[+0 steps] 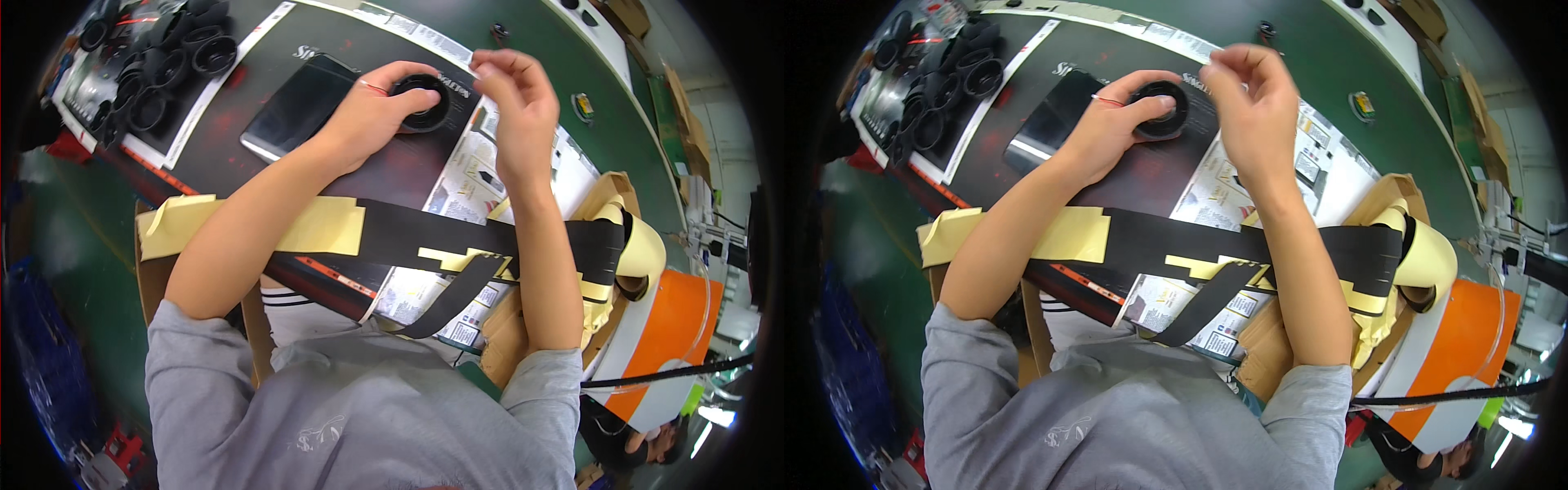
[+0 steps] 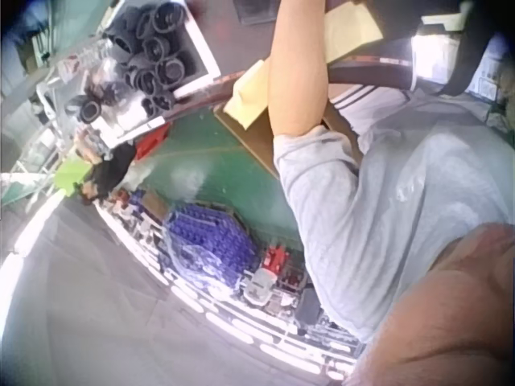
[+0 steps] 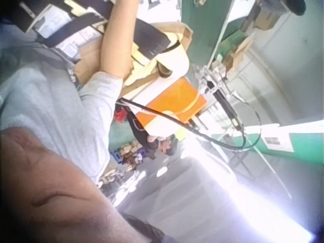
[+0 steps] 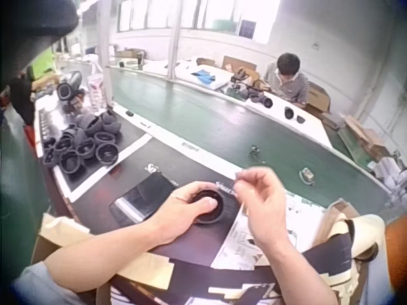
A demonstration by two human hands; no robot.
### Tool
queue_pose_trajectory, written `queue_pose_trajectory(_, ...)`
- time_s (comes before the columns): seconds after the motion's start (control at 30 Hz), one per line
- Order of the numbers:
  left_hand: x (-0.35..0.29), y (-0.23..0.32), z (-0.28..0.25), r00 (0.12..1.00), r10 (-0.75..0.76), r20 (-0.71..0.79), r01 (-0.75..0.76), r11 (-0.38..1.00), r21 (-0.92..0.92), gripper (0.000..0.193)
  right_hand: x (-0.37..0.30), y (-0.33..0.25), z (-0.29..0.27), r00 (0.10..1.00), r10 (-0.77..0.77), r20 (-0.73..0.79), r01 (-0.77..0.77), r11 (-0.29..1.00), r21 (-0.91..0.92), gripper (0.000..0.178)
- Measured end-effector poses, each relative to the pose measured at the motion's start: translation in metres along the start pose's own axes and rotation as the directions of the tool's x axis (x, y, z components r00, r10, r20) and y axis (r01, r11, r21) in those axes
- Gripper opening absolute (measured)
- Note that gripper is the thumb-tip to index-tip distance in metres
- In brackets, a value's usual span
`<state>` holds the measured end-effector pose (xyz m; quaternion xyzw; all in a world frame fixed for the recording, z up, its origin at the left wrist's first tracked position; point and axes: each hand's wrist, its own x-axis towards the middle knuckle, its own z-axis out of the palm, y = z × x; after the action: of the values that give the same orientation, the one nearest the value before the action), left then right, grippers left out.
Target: The person assembles electronic components into a plastic housing by hand, taking the components from a cardboard box and securing them with tape strips.
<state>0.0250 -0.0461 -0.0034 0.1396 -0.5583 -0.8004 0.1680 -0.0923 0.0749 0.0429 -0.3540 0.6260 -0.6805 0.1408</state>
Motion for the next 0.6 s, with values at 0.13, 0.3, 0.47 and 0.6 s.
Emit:
queue_pose_trajectory(0.13,0.0,0.005,0.001,0.998,-0.069,0.003,0.068,0.996,0.06,0.03,0.066,-0.016,-0.002,0.997,-0.07,-0.023,0.054,0.904,-0.425,0.032)
queue_pose_trajectory(0.3,0.005,0.003,0.007,0.996,-0.024,0.081,0.022,0.999,0.028,0.031,0.155,0.08,-0.039,0.985,-0.134,0.109,0.138,0.233,-0.963,0.047)
queue_pose_trajectory(0.47,0.004,0.001,0.003,0.997,-0.006,0.073,0.0,0.996,0.087,0.031,0.178,0.114,-0.03,0.989,0.066,0.133,0.115,0.224,-0.968,0.042)
queue_pose_trajectory(0.6,0.006,0.006,0.005,0.994,-0.094,0.06,0.093,0.996,0.015,0.031,0.177,0.102,-0.023,0.991,-0.051,0.124,0.134,0.38,-0.915,0.035)
